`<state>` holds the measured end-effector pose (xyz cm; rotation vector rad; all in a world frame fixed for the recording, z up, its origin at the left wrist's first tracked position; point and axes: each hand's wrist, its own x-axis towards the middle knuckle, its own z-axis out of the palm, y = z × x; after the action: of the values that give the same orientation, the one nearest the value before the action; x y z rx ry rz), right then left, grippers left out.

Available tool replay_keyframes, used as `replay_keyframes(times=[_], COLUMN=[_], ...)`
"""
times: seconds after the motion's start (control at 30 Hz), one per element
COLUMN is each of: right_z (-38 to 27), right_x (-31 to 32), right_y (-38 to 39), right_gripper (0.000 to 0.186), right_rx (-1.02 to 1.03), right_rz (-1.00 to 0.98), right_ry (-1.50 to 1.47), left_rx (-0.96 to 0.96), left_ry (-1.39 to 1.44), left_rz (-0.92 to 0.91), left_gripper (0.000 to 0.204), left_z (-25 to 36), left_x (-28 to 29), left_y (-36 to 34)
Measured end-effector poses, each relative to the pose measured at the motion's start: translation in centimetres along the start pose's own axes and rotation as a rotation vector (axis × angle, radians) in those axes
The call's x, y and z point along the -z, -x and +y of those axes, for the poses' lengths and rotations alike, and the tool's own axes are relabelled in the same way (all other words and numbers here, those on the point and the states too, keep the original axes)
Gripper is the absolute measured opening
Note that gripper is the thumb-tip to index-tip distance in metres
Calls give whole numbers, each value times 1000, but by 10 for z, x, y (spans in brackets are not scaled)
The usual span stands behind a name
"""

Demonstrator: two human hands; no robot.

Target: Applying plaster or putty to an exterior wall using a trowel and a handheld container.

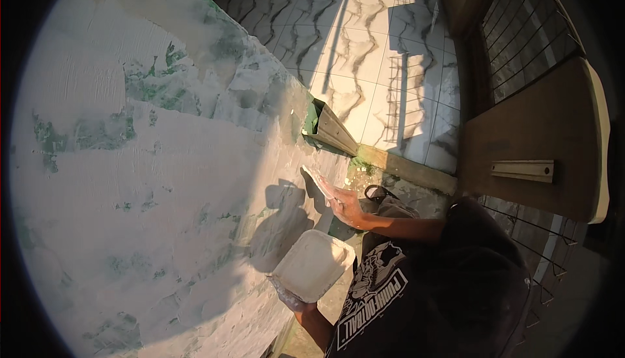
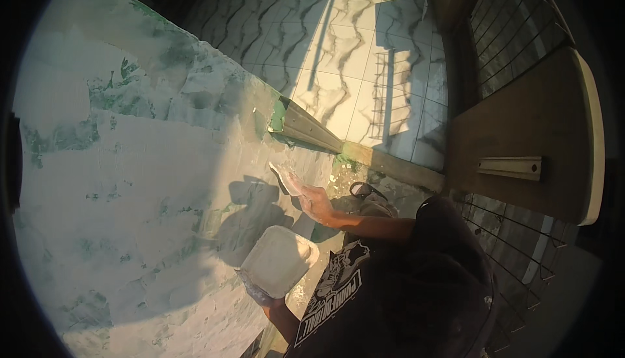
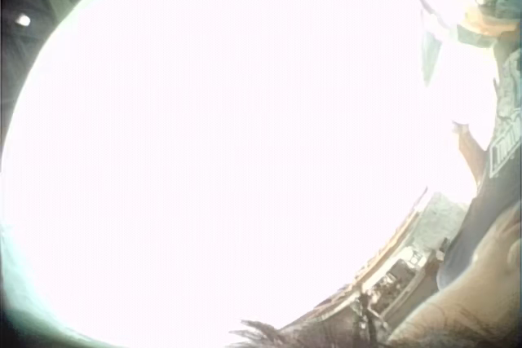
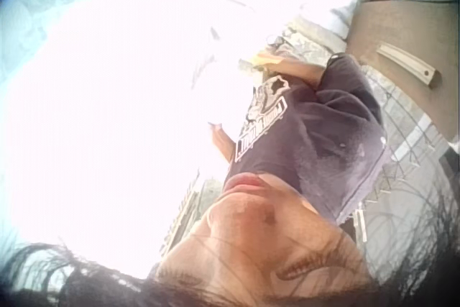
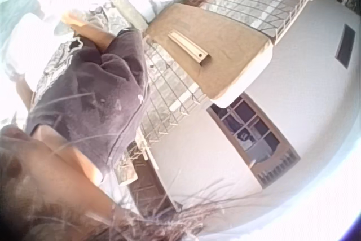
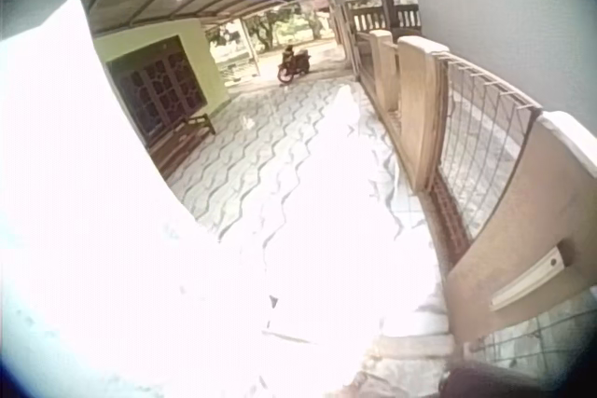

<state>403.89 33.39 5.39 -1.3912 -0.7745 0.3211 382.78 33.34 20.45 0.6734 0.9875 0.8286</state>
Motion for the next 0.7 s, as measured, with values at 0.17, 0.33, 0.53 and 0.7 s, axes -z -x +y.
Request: replay_keyframes(times=[0.17,0.33,0.53,0.7], right_z=[22,18,-4,20], right_x=[-7,-41,-24,-17], right_y=[-23,-7,44,64], right_gripper=[59,53,48,31], right_rx=[-13,-48,-224,-536], right_rz=[190,186,72,287], right_ry=[49,-70,-166,-11], left_rx=[25,133,288,350], left_ry=[-164,-120,-31,30], left_rz=[-63,-179,-196,-225], left_gripper=[59,62,62,63], left_z=[-6,-3,16,15], left_x=[-9,26,30,75], left_y=[-14,-29,-36,-43])
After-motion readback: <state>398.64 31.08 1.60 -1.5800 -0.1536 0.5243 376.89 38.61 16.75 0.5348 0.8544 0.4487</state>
